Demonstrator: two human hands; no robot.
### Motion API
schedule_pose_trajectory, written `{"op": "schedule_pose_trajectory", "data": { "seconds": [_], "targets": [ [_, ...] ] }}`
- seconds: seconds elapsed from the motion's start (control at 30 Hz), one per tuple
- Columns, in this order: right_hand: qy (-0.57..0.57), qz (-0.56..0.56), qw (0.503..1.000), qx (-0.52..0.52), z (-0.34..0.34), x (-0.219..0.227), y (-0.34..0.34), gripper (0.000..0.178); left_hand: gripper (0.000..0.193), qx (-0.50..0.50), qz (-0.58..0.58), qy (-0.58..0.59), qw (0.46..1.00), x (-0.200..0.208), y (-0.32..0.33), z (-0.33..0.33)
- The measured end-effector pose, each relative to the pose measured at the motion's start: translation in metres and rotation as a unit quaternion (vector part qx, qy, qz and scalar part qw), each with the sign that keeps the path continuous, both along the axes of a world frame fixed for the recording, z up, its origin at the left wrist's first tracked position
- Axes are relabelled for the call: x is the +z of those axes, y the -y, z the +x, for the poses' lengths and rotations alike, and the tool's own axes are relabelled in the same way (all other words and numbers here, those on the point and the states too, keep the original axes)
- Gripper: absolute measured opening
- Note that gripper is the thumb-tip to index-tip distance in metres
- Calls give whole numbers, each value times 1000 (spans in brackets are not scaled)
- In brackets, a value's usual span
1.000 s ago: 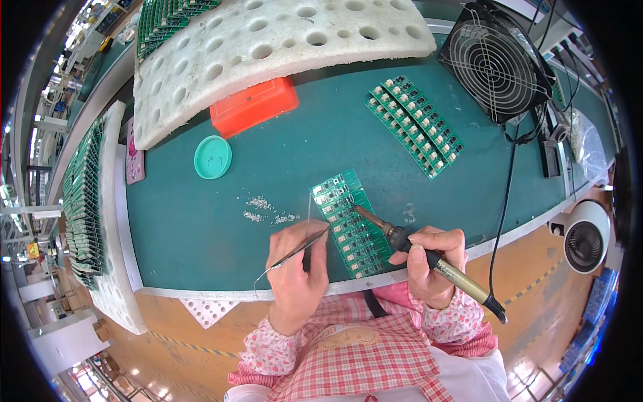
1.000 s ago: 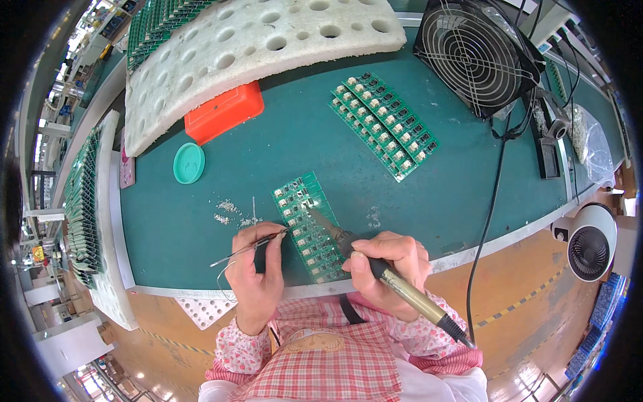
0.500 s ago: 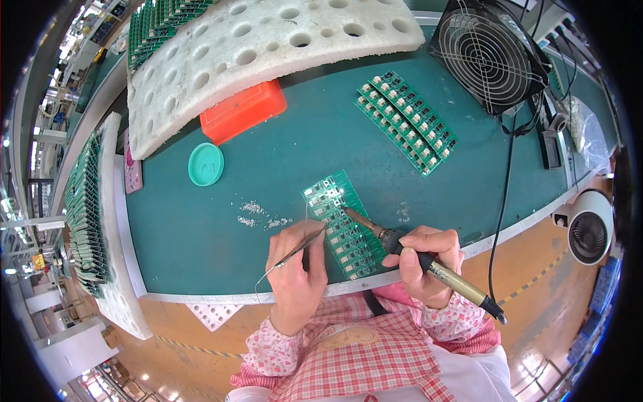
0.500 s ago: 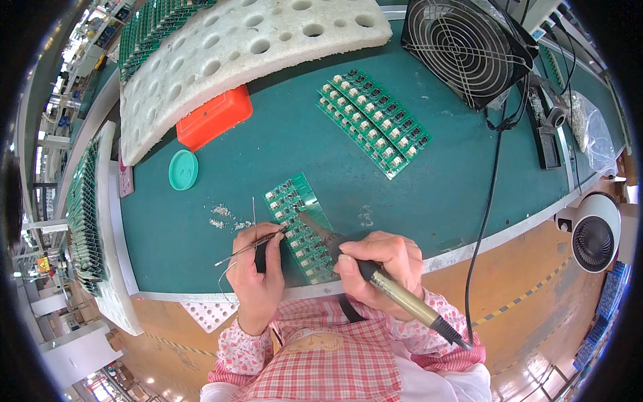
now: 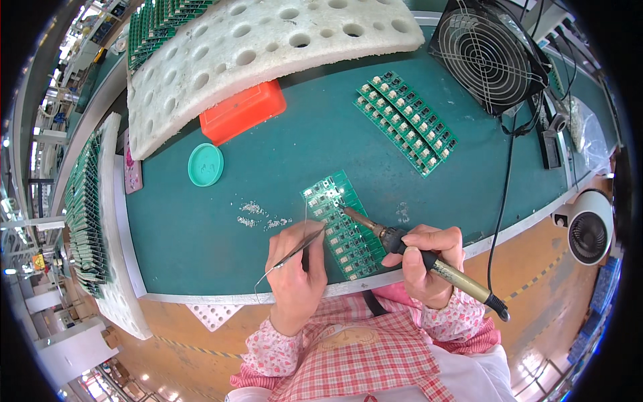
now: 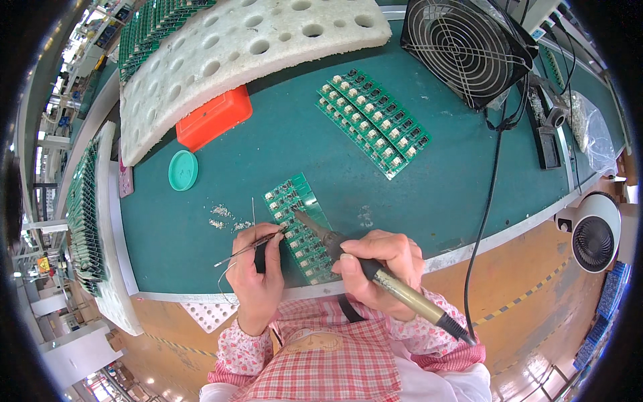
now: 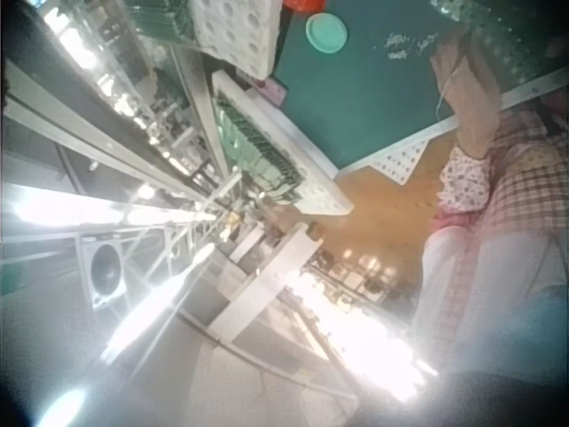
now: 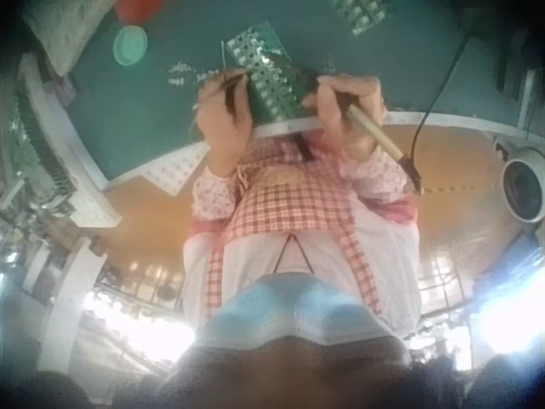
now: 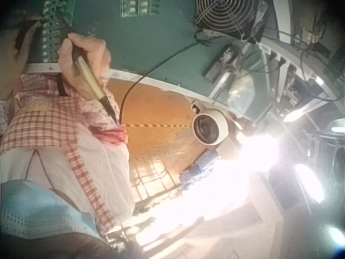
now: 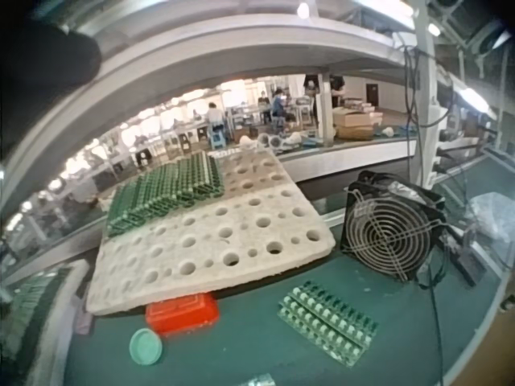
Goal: The person solders components onto a circuit board using a soldering iron and solder wire, places the soldering iron onto a stand, and inserts components into the circuit board by hand.
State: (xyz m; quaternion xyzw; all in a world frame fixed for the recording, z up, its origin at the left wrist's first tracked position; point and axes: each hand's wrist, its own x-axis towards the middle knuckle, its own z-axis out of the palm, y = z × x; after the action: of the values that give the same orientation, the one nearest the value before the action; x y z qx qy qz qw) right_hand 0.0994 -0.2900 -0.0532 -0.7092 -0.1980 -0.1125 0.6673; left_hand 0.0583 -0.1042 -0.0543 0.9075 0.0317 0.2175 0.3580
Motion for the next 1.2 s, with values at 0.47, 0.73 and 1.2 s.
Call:
{"op": "schedule_pose_trajectory", "data": {
  "seconds": [0.47,0.73,1.2],
  "targets": [
    [-86,106,988,72,3,15,-7,22,24,-6,1,2,1000,0,0,-1],
    [-90,105,983,118,10,20,-10,24,13,-6,13,-13,1000,2,-2,0],
    [-97,79,989,80,3,15,-1,19,14,-5,10,-2,1000,3,-1,1]
  ]
}}
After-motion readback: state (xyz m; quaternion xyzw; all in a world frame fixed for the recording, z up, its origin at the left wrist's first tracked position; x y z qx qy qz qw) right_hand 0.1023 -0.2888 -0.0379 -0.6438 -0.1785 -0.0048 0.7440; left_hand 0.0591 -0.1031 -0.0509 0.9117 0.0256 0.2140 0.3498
